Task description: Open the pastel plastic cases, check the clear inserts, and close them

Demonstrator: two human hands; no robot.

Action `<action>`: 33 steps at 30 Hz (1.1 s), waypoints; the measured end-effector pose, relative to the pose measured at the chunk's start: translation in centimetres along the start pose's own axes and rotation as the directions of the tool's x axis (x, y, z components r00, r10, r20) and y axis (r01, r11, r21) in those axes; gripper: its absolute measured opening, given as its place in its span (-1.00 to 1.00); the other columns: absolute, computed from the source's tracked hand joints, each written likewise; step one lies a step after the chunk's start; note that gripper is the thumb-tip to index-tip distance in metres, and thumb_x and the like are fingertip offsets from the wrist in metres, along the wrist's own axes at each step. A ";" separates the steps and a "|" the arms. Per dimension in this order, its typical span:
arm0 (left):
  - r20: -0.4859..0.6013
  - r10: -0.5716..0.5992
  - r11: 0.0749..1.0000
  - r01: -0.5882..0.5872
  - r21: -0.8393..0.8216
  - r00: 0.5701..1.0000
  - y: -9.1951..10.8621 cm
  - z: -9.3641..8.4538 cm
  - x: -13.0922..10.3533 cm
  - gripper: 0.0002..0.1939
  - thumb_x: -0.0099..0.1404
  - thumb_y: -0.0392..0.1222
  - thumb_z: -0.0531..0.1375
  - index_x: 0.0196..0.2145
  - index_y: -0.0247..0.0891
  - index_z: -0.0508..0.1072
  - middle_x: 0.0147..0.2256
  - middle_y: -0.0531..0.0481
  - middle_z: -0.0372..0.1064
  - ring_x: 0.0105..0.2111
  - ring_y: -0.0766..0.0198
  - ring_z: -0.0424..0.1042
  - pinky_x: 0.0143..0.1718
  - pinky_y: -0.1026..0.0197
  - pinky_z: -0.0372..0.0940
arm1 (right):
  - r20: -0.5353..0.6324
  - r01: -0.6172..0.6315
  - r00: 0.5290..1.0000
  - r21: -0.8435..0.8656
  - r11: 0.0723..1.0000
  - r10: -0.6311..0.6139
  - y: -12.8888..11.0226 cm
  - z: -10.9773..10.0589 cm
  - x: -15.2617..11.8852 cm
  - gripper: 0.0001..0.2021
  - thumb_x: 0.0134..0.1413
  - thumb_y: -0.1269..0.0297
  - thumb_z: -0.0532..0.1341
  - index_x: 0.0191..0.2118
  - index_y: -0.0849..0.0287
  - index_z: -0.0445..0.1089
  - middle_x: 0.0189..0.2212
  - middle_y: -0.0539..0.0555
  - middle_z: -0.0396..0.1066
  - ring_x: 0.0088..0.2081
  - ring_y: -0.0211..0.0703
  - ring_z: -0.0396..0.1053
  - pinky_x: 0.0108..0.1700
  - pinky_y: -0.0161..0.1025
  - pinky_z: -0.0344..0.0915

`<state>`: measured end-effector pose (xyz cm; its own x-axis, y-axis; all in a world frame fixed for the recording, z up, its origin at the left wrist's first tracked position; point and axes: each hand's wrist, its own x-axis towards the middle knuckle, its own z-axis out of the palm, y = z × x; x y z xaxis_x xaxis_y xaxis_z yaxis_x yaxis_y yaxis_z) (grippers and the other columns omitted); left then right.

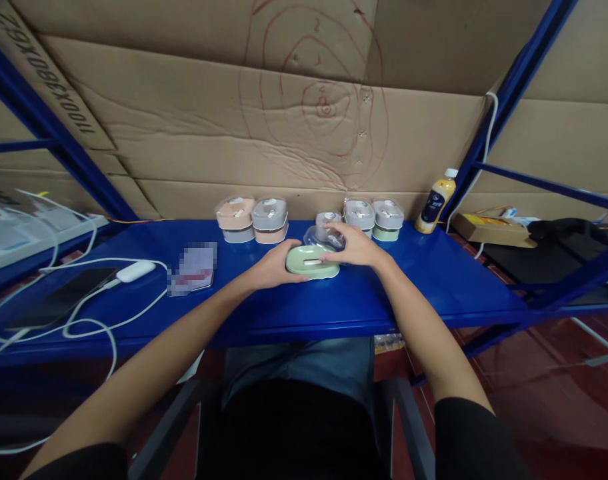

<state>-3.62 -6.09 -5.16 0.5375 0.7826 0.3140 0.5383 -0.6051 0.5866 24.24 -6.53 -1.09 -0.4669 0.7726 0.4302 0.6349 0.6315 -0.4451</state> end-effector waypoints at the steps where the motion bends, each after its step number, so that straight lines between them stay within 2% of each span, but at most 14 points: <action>1: 0.005 -0.014 0.999 0.014 -0.051 1.000 -0.2 0.3 0.0 0.04 0.00 0.09 0.56 0.33 -0.25 0.26 0.23 -0.30 0.42 0.23 -0.21 0.45 0.24 -0.17 0.36 | 0.037 0.029 0.999 0.003 1.000 -0.029 -0.3 0.0 0.0 -0.19 -0.03 -0.14 0.52 0.31 0.10 0.44 0.18 0.24 0.54 0.12 0.23 0.51 0.22 0.16 0.42; 4: 0.019 -0.045 0.981 0.048 -0.188 0.999 -0.8 1.1 0.2 0.36 -0.08 0.08 0.61 0.49 -0.27 0.00 0.31 -0.40 0.35 0.32 -0.25 0.38 0.32 -0.20 0.28 | 0.143 0.121 0.982 0.016 0.993 -0.122 -0.8 0.6 0.2 -0.18 -0.06 -0.12 0.55 0.31 0.07 0.46 0.20 0.23 0.53 0.19 0.23 0.49 0.28 0.16 0.38; 7: 0.025 -0.039 0.966 0.044 -0.254 0.999 -1.3 1.6 0.3 0.45 -0.08 0.06 0.61 0.54 -0.29 -0.11 0.32 -0.44 0.33 0.34 -0.26 0.37 0.36 -0.23 0.24 | 0.201 0.188 0.961 0.033 0.982 -0.191 -0.9 1.6 0.4 -0.16 -0.05 -0.11 0.56 0.34 0.07 0.44 0.21 0.23 0.52 0.22 0.23 0.47 0.30 0.17 0.36; 10: 0.027 -0.025 0.965 0.031 -0.261 0.999 -1.5 1.6 0.3 0.42 -0.06 0.06 0.60 0.54 -0.29 -0.10 0.33 -0.45 0.32 0.35 -0.28 0.35 0.37 -0.25 0.22 | 0.202 0.199 0.958 0.033 0.979 -0.202 -0.6 2.6 0.7 -0.13 -0.03 -0.12 0.56 0.37 0.07 0.41 0.22 0.25 0.49 0.24 0.22 0.46 0.32 0.17 0.34; 14: 0.046 0.004 0.971 0.007 -0.238 0.999 -1.3 1.2 0.2 0.36 -0.07 0.10 0.61 0.51 -0.29 0.02 0.33 -0.42 0.34 0.36 -0.29 0.34 0.36 -0.22 0.24 | 0.211 0.167 0.963 0.020 0.986 -0.168 -0.1 3.3 0.8 -0.10 -0.01 -0.16 0.55 0.41 0.06 0.38 0.20 0.24 0.48 0.19 0.22 0.47 0.28 0.18 0.38; 17: 0.057 0.056 0.985 -0.046 -0.165 0.997 -1.4 0.7 0.3 0.20 -0.05 0.12 0.59 0.43 -0.27 0.19 0.31 -0.36 0.37 0.32 -0.28 0.38 0.34 -0.19 0.28 | 0.262 0.120 0.958 0.004 0.993 -0.117 0.4 2.9 0.6 -0.02 -0.01 -0.21 0.53 0.48 0.02 0.29 0.19 0.23 0.48 0.18 0.26 0.47 0.26 0.22 0.39; 20: 0.048 0.083 0.994 -0.079 -0.073 0.995 -2.0 -0.3 0.6 0.08 -0.02 0.12 0.57 0.36 -0.23 0.30 0.32 -0.30 0.38 0.32 -0.27 0.38 0.35 -0.20 0.26 | 0.309 0.088 0.947 0.016 0.996 -0.088 1.3 2.0 0.3 0.12 -0.10 -0.20 0.57 0.54 -0.05 0.17 0.36 0.23 0.38 0.32 0.34 0.36 0.36 0.29 0.31; 22: 0.043 0.058 0.997 -0.055 -0.051 0.997 -2.7 -1.1 0.7 0.09 -0.04 0.11 0.57 0.37 -0.24 0.29 0.34 -0.32 0.35 0.33 -0.26 0.36 0.37 -0.21 0.24 | 0.321 0.078 0.943 0.052 0.996 -0.091 2.0 1.6 0.2 0.16 -0.14 -0.17 0.60 0.55 -0.07 0.15 0.42 0.21 0.31 0.36 0.33 0.33 0.36 0.28 0.31; 25: 0.105 0.018 0.999 -0.013 -0.049 0.994 -3.9 -2.4 0.8 0.16 -0.04 0.10 0.55 0.41 -0.31 0.23 0.38 -0.37 0.29 0.36 -0.26 0.33 0.39 -0.19 0.22 | 0.309 0.084 0.945 0.093 0.992 -0.109 2.3 1.9 0.3 0.10 -0.10 -0.13 0.59 0.53 -0.03 0.18 0.39 0.20 0.37 0.28 0.28 0.43 0.29 0.23 0.40; 28: 0.169 0.011 1.000 -0.008 -0.021 0.986 -4.7 -3.4 0.8 0.19 -0.02 0.10 0.53 0.45 -0.33 0.19 0.43 -0.38 0.24 0.41 -0.27 0.26 0.43 -0.17 0.17 | 0.250 0.127 0.959 0.050 0.991 -0.136 1.9 3.2 0.5 0.09 -0.08 -0.14 0.58 0.52 0.04 0.20 0.37 0.25 0.40 0.30 0.31 0.42 0.33 0.23 0.35; 33: 0.186 0.026 0.998 -0.036 0.052 0.982 -5.4 -4.2 0.9 0.21 0.01 0.13 0.52 0.50 -0.28 0.14 0.52 -0.38 0.04 0.51 -0.26 0.09 0.50 -0.20 0.03 | 0.162 0.125 0.979 -0.021 0.992 -0.120 1.1 5.2 0.8 0.05 -0.04 -0.21 0.53 0.50 0.12 0.23 0.35 0.31 0.41 0.32 0.36 0.41 0.35 0.27 0.32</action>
<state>-8.75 -1.57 -4.92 0.6626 0.7258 0.1848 0.5515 -0.6397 0.5353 21.34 -4.88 -5.35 -0.6333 0.6917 0.3471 0.5842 0.7214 -0.3718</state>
